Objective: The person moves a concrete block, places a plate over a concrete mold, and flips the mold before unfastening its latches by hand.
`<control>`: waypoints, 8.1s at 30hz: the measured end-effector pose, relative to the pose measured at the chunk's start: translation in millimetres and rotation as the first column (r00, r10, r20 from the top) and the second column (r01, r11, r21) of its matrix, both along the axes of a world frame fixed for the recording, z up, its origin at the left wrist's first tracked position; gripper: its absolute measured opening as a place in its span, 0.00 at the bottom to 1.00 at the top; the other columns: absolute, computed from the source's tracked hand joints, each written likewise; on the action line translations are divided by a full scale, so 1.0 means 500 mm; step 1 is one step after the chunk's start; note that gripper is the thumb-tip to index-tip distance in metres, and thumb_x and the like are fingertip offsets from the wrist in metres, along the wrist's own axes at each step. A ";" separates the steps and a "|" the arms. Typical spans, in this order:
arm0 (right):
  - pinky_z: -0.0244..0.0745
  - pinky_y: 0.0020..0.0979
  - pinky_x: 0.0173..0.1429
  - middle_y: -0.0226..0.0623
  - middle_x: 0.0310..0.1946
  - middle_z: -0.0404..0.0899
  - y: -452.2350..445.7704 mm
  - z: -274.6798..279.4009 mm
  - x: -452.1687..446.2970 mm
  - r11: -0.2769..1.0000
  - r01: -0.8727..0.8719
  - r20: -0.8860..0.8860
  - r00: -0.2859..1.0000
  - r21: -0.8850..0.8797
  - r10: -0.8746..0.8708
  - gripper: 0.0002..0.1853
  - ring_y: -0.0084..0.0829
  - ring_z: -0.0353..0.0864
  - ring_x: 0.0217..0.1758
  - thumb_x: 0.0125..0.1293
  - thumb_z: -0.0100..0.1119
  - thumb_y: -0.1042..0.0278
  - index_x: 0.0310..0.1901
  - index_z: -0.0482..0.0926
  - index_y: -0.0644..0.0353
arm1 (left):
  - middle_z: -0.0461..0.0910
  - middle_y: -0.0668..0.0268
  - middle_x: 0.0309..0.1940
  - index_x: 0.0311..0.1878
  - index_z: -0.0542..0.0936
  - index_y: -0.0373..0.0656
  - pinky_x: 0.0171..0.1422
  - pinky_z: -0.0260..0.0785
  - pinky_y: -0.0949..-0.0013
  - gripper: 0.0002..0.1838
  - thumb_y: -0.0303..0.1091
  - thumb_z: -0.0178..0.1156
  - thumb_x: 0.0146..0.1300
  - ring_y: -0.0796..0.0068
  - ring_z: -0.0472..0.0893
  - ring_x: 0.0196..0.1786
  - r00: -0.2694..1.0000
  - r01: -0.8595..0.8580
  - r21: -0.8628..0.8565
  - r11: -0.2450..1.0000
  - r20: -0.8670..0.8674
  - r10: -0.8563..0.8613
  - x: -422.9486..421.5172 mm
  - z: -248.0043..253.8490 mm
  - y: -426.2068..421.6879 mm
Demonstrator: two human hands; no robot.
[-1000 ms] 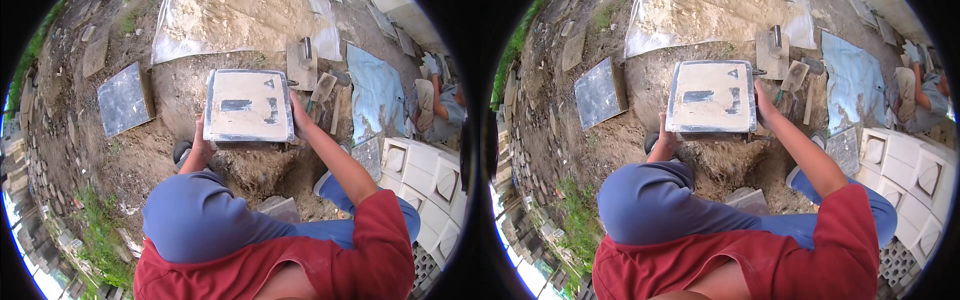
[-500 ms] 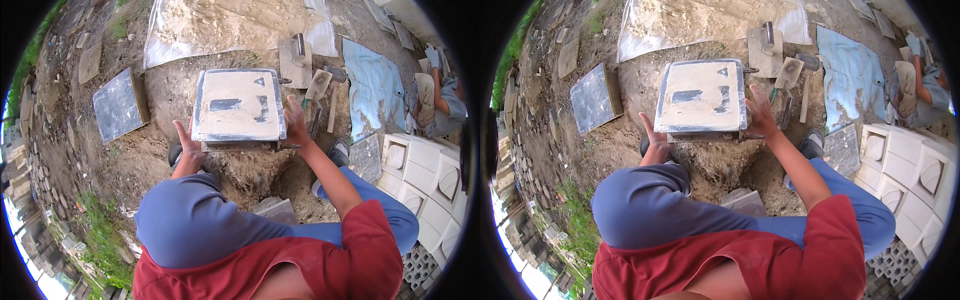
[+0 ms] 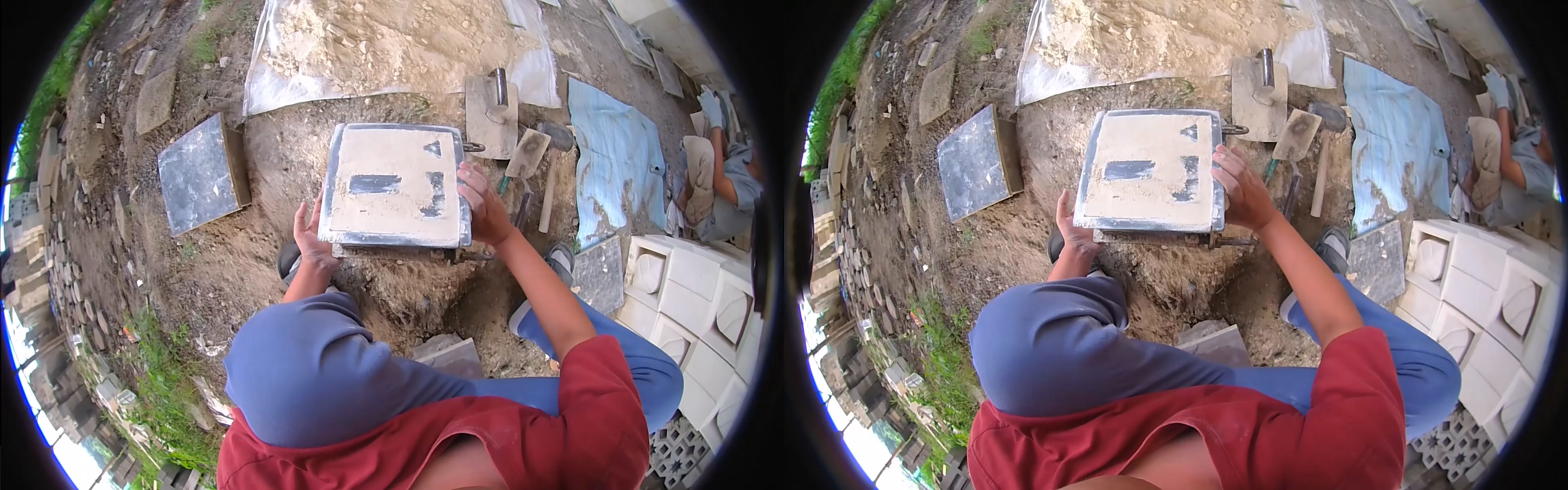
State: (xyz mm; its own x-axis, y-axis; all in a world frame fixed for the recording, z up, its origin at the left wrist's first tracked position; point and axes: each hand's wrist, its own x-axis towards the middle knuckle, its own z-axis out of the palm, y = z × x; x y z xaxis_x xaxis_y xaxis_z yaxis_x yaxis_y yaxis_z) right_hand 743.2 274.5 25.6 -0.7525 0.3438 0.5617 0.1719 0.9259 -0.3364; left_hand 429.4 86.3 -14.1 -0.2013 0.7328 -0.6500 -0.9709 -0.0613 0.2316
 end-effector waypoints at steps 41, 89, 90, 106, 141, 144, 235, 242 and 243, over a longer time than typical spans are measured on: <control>0.66 0.51 0.78 0.57 0.67 0.66 0.036 0.068 -0.014 0.995 -0.031 0.121 0.992 -0.099 0.043 0.44 0.61 0.65 0.76 0.53 0.76 0.68 0.69 0.61 0.63 | 0.67 0.52 0.74 0.71 0.63 0.44 0.82 0.59 0.44 0.47 0.24 0.74 0.47 0.45 0.68 0.77 -0.667 0.435 -0.170 0.884 -0.721 0.190 -0.080 0.099 0.069; 0.69 0.48 0.70 0.46 0.61 0.72 -0.056 0.215 -0.007 0.981 0.180 0.233 0.953 0.069 -0.192 0.54 0.50 0.73 0.67 0.32 0.87 0.59 0.64 0.66 0.62 | 0.75 0.55 0.65 0.66 0.67 0.43 0.82 0.61 0.45 0.46 0.23 0.77 0.39 0.51 0.74 0.72 -0.721 0.444 -0.146 0.884 -0.644 0.256 -0.094 0.208 0.046; 0.69 0.48 0.70 0.46 0.61 0.72 -0.057 0.217 -0.006 0.980 0.186 0.234 0.952 0.072 -0.198 0.54 0.50 0.73 0.67 0.32 0.87 0.59 0.64 0.66 0.62 | 0.76 0.55 0.64 0.65 0.67 0.43 0.82 0.62 0.45 0.46 0.24 0.78 0.39 0.51 0.75 0.71 -0.731 0.431 -0.143 0.891 -0.635 0.252 -0.093 0.206 0.045; 0.67 0.47 0.73 0.44 0.61 0.72 -0.054 0.224 0.001 0.987 0.154 0.278 0.948 0.033 -0.157 0.56 0.45 0.72 0.69 0.32 0.87 0.54 0.64 0.66 0.61 | 0.77 0.54 0.59 0.60 0.68 0.42 0.80 0.66 0.46 0.43 0.21 0.75 0.37 0.50 0.78 0.67 -0.736 0.419 -0.126 0.899 -0.628 0.255 -0.089 0.215 0.060; 0.64 0.48 0.79 0.53 0.69 0.70 0.073 0.111 0.006 0.981 -0.070 0.107 0.990 -0.179 0.090 0.36 0.55 0.69 0.74 0.65 0.62 0.53 0.70 0.65 0.64 | 0.72 0.54 0.67 0.67 0.65 0.47 0.80 0.65 0.48 0.51 0.23 0.77 0.34 0.50 0.74 0.71 -0.618 0.448 -0.236 0.862 -0.779 0.108 -0.100 0.197 0.074; 0.66 0.47 0.78 0.52 0.69 0.71 0.070 0.105 0.006 0.988 -0.051 0.132 0.989 -0.145 0.071 0.33 0.54 0.70 0.74 0.67 0.60 0.59 0.70 0.65 0.64 | 0.69 0.53 0.72 0.70 0.65 0.48 0.80 0.64 0.50 0.54 0.24 0.78 0.32 0.49 0.70 0.74 -0.524 0.496 -0.225 0.838 -0.847 0.083 -0.104 0.181 0.078; 0.84 0.36 0.52 0.44 0.60 0.82 0.059 0.178 -0.167 -0.197 0.554 0.555 0.830 -0.809 0.056 0.54 0.31 0.87 0.52 0.64 0.43 0.14 0.72 0.70 0.60 | 0.77 0.51 0.67 0.76 0.66 0.39 0.68 0.77 0.56 0.39 0.61 0.29 0.81 0.57 0.82 0.64 0.847 0.442 -0.180 0.879 -0.238 -0.475 -0.023 0.059 0.066; 0.83 0.37 0.56 0.45 0.64 0.79 0.052 0.174 -0.165 -0.202 0.529 0.532 0.846 -0.825 0.040 0.54 0.34 0.84 0.59 0.65 0.45 0.15 0.73 0.69 0.61 | 0.77 0.51 0.68 0.78 0.64 0.40 0.67 0.78 0.57 0.39 0.62 0.28 0.81 0.57 0.82 0.64 0.816 0.488 -0.217 0.845 -0.228 -0.530 -0.022 0.088 0.072; 0.79 0.38 0.61 0.46 0.65 0.78 0.053 0.166 -0.162 -0.193 0.524 0.527 0.849 -0.830 0.035 0.55 0.35 0.82 0.62 0.64 0.46 0.15 0.74 0.68 0.62 | 0.77 0.52 0.68 0.78 0.64 0.40 0.67 0.77 0.56 0.39 0.62 0.28 0.81 0.57 0.81 0.65 0.819 0.488 -0.197 0.850 -0.231 -0.524 -0.022 0.083 0.070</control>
State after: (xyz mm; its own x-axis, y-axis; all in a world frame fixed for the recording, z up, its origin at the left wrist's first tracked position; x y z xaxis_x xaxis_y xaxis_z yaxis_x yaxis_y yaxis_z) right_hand 662.1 301.1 108.6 -0.4182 0.4581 -0.7844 0.6064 -0.5022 -0.6165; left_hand 418.6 121.3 27.3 -0.0023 0.6967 -0.7173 -0.7559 0.4684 0.4573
